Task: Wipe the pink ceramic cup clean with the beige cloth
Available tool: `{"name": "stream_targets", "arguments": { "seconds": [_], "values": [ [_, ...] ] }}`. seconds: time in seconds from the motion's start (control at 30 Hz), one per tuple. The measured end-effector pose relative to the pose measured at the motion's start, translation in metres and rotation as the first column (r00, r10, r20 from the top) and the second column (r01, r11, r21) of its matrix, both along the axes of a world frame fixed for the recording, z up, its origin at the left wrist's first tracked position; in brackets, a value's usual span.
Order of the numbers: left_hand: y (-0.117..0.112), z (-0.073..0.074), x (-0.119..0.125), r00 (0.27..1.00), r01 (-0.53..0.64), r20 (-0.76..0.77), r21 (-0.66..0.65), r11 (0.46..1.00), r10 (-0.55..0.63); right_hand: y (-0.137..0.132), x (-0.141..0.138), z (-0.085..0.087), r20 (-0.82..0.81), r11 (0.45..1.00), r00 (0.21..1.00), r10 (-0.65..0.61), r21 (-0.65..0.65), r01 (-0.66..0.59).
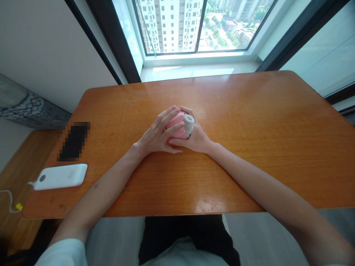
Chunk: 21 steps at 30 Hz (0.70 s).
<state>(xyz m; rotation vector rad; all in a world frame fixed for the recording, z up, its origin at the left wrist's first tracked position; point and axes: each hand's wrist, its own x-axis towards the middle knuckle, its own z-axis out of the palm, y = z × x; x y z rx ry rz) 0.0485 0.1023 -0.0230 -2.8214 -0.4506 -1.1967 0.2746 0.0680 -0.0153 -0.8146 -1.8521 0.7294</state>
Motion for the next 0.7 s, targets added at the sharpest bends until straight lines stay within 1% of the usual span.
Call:
{"name": "stream_targets", "arguments": {
  "seconds": [0.07,0.1,0.2,0.3,0.43,0.57,0.63,0.7],
  "values": [
    [0.003,-0.003,-0.001,0.999,-0.042,-0.020,0.043,0.998,0.043,-0.001,-0.001,0.002,-0.038,0.999,0.999,-0.002,-0.038,0.001],
    [0.004,-0.004,-0.002,0.998,-0.059,-0.034,0.043,0.997,0.061,-0.001,-0.001,0.003,-0.057,0.998,0.998,-0.003,-0.059,0.000],
    [0.004,-0.007,-0.003,0.994,-0.106,-0.039,-0.041,0.994,0.104,0.000,-0.001,0.003,-0.086,0.996,0.996,-0.012,-0.090,0.004],
    [0.000,-0.008,0.000,0.991,-0.130,-0.006,-0.128,0.983,0.130,0.001,0.000,0.003,-0.060,0.999,0.998,-0.004,-0.040,0.002],
    [-0.010,-0.002,0.007,0.991,-0.113,0.048,-0.214,0.970,0.126,0.002,0.004,0.006,0.029,0.998,0.998,0.062,0.029,-0.063],
    [-0.019,0.006,0.013,0.988,-0.053,0.115,-0.396,0.917,0.107,0.001,0.007,0.007,0.105,0.987,0.985,0.135,0.070,-0.143],
    [-0.021,0.008,0.014,0.987,-0.042,0.125,-0.430,0.902,0.106,0.000,0.008,0.007,0.121,0.984,0.982,0.144,0.086,-0.155],
    [-0.022,0.008,0.014,0.987,-0.047,0.122,-0.429,0.902,0.109,0.000,0.007,0.005,0.115,0.985,0.984,0.135,0.092,-0.146]
  ]
}}
